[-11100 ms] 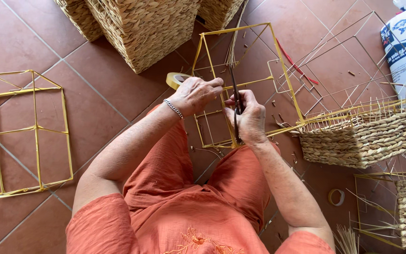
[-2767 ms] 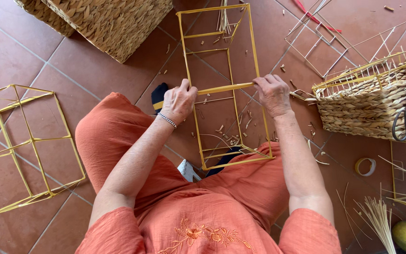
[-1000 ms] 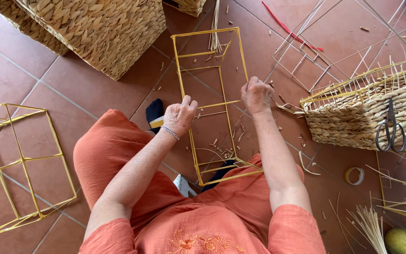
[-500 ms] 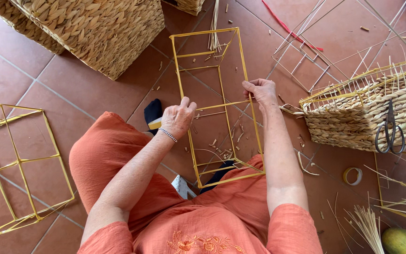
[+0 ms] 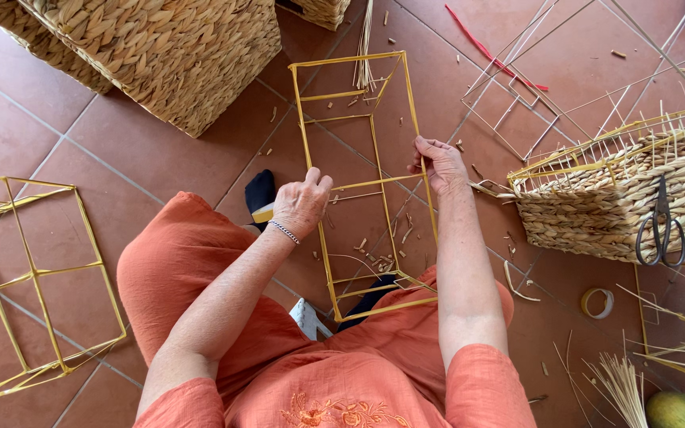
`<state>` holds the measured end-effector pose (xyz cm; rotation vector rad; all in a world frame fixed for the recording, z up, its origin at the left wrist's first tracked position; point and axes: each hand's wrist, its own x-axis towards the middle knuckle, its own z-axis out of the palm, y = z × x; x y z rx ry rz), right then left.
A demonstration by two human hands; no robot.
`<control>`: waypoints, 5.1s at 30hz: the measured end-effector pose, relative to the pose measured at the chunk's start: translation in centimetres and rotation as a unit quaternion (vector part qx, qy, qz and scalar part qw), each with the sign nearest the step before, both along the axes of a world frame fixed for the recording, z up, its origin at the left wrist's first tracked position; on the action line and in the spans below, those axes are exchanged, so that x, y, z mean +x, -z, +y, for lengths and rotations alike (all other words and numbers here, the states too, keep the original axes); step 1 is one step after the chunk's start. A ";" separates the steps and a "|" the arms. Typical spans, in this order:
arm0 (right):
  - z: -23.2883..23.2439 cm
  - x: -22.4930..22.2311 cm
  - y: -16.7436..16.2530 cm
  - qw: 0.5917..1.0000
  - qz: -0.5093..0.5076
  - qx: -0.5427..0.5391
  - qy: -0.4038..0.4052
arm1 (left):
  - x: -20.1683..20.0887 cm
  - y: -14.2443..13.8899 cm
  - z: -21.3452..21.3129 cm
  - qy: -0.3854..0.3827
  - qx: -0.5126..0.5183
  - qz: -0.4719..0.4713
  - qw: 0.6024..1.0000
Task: The person sits on the floor assembling bamboo basket frames. They hold a bamboo frame, wrap tape around joints to secure bamboo strips, cut tape and trim excess bamboo with scissors, and press strips into place on the frame.
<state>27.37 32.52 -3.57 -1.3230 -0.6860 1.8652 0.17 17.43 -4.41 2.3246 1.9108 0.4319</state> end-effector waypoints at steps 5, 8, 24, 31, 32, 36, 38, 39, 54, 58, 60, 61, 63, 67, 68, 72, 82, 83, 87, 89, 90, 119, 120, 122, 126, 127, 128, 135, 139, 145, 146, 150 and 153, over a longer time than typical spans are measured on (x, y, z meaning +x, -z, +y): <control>0.5 -0.4 0.3 0.984 -0.153 0.088 0.006 | -0.1 -0.2 0.1 -0.002 -0.006 -0.015 1.000; 0.7 -0.5 0.1 0.975 -0.198 0.102 -0.012 | -0.1 -0.3 0.2 -0.001 -0.017 -0.002 1.000; 6.7 -2.9 0.3 1.000 0.022 0.007 -0.010 | -0.4 -0.5 0.8 -0.011 -0.026 -0.061 0.998; 6.7 -2.9 0.8 0.998 -0.045 0.034 0.040 | -0.9 -0.4 0.8 -0.014 -0.040 -0.093 0.995; 6.5 -3.1 0.7 0.994 -0.078 0.062 0.049 | -1.0 -0.3 0.8 -0.015 -0.045 -0.099 0.994; 5.7 -4.2 0.0 0.962 -0.219 0.141 0.083 | -1.3 -0.3 0.4 -0.003 -0.029 -0.147 0.989; 4.7 -4.7 -1.3 0.861 -0.418 0.282 0.059 | -1.3 -0.1 0.3 0.007 -0.026 -0.153 0.988; 3.8 -4.9 -1.9 0.788 -0.508 0.345 0.046 | -1.3 -0.1 0.2 0.007 -0.037 -0.137 0.990; -4.6 -7.5 -1.4 0.732 -0.436 0.332 -0.403 | -2.1 0.3 1.5 -0.067 -0.202 -0.229 0.950; -4.2 -5.9 -1.4 0.689 -0.500 0.362 -0.380 | -2.2 -0.3 1.6 -0.080 -0.239 -0.257 0.933; -4.2 -5.1 -1.5 0.685 -0.506 0.384 -0.357 | -2.0 -0.4 1.7 -0.085 -0.235 -0.249 0.936; -4.3 -4.7 -1.5 0.685 -0.505 0.397 -0.344 | -2.0 -0.5 1.7 -0.086 -0.231 -0.243 0.938; -4.6 -3.8 -1.8 0.712 -0.484 0.386 -0.330 | -1.9 -0.5 1.5 -0.085 -0.227 -0.231 0.942; -5.1 -3.2 -2.2 0.758 -0.458 0.346 -0.312 | -1.2 -0.2 1.2 -0.083 -0.193 -0.213 0.954; -5.2 -3.3 -2.2 0.755 -0.463 0.347 -0.308 | -1.1 -0.1 1.1 -0.086 -0.181 -0.209 0.957; -5.3 -3.9 -2.0 0.709 -0.499 0.382 -0.320 | -1.2 1.0 0.7 -0.072 -0.130 -0.169 0.974; -9.6 -11.2 -1.3 0.737 -0.370 0.469 -0.317 | -1.0 1.5 0.0 -0.082 -0.076 -0.221 0.969; -9.7 -11.4 -1.5 0.752 -0.384 0.433 -0.317 | -1.4 1.2 -0.2 -0.086 -0.071 -0.257 0.960; -9.1 -11.7 -2.3 0.816 -0.368 0.310 -0.320 | -3.7 0.6 -0.7 -0.107 -0.170 -0.322 0.925; -9.2 -12.0 -2.4 0.795 -0.391 0.323 -0.333 | -5.2 0.8 -1.0 -0.092 -0.244 -0.270 0.927; -9.4 -12.3 -2.4 0.797 -0.399 0.318 -0.324 | -5.5 1.1 -1.3 -0.092 -0.263 -0.228 0.933; -14.0 -3.7 -6.6 0.961 -0.102 0.247 -0.067 | -2.1 -10.3 -5.4 0.062 -0.260 -0.634 0.726; -13.9 -3.2 -6.3 0.963 -0.098 0.242 -0.062 | -1.7 -9.9 -5.0 0.062 -0.266 -0.622 0.734; -13.7 -2.4 -5.5 0.968 -0.089 0.228 -0.052 | -0.6 -9.2 -4.3 0.061 -0.278 -0.598 0.749; -12.2 -1.3 -3.4 0.976 -0.057 0.203 -0.051 | 1.5 -7.5 -1.5 0.067 -0.287 -0.585 0.756; -11.7 -0.9 -2.8 0.976 -0.063 0.203 -0.055 | 2.0 -7.0 -0.8 0.065 -0.290 -0.570 0.766; -11.5 -0.5 -2.3 0.976 -0.068 0.199 -0.057 | 2.6 -6.5 -0.3 0.063 -0.299 -0.555 0.774; -11.3 5.6 0.0 0.964 -0.135 0.211 -0.094 | 7.5 -4.9 3.3 0.086 -0.334 -0.447 0.825; -12.5 8.0 1.6 0.944 -0.230 0.218 -0.093 | 10.7 -4.7 3.7 0.094 -0.317 -0.343 0.879; -15.1 9.7 5.7 0.928 -0.289 0.227 -0.054 | 10.3 -3.7 3.3 0.069 -0.373 -0.209 0.902; -15.5 9.8 6.2 0.916 -0.323 0.233 -0.056 | 9.8 -3.6 3.1 0.059 -0.398 -0.219 0.889; -16.3 9.9 6.8 0.909 -0.350 0.227 -0.014 | 7.0 -3.9 2.4 0.000 -0.437 -0.246 0.865; -16.5 9.7 6.7 0.886 -0.397 0.239 -0.015 | 3.9 -4.3 2.4 -0.023 -0.453 -0.294 0.841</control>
